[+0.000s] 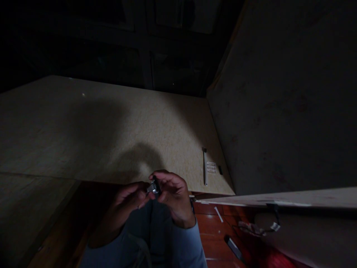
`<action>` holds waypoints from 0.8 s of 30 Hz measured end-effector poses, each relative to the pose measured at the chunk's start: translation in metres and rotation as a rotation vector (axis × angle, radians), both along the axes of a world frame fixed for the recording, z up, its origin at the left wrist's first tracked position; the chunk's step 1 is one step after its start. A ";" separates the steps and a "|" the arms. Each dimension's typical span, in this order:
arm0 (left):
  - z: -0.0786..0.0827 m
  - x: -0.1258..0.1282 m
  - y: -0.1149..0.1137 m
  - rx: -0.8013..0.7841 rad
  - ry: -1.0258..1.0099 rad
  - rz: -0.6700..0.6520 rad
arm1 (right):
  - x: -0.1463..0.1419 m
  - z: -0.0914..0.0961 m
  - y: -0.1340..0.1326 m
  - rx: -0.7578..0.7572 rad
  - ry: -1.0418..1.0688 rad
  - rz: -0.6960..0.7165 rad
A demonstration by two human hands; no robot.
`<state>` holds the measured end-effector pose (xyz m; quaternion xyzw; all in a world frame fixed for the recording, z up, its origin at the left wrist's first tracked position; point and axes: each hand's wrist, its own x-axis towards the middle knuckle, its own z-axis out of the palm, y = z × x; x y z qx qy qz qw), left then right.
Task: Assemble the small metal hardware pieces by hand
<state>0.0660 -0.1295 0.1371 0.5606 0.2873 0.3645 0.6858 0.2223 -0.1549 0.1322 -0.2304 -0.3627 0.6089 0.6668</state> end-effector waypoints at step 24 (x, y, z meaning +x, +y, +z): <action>0.011 0.002 0.000 0.013 0.093 -0.034 | 0.003 0.001 -0.002 -0.064 -0.032 0.017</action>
